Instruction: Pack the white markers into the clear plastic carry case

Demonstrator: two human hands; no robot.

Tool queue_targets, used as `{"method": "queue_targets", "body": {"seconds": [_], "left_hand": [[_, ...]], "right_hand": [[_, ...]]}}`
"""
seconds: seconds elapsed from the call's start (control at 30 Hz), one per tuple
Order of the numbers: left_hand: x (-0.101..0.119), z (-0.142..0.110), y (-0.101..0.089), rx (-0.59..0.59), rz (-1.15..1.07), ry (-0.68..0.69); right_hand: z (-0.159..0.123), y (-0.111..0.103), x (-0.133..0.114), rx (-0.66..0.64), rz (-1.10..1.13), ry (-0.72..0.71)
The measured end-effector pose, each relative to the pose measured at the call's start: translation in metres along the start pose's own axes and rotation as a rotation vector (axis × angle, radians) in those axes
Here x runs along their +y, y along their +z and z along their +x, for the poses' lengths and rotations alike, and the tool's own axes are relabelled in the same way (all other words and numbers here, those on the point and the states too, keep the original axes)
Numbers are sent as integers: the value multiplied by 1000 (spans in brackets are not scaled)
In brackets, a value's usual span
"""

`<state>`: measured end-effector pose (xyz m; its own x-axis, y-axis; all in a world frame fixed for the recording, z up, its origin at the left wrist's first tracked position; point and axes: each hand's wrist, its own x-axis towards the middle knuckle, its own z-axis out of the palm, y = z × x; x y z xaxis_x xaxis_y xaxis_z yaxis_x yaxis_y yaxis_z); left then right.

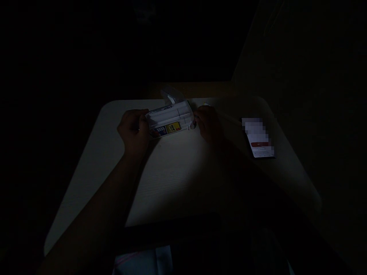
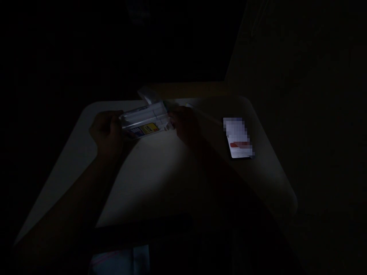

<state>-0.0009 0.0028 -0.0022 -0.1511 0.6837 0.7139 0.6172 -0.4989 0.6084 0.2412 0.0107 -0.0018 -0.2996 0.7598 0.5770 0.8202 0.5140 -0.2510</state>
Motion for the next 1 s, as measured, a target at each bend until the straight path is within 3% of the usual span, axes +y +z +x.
{"method": "queue_targets", "body": {"seconds": [0.2, 0.37, 0.63, 0.83, 1.0], "left_hand": [[-2, 1, 0, 8, -24, 36], [-3, 0, 0, 9, -20, 35], [2, 1, 1, 21, -21, 18], [-2, 0, 1, 18, -14, 18], [-4, 0, -1, -12, -4, 21]], "right_hand": [[-6, -4, 6, 157, -42, 88], [-4, -1, 2, 48, 7, -13], [-5, -5, 2, 57, -25, 68], [-2, -8, -5, -63, 11, 3], [-2, -6, -6, -4, 12, -1]]}}
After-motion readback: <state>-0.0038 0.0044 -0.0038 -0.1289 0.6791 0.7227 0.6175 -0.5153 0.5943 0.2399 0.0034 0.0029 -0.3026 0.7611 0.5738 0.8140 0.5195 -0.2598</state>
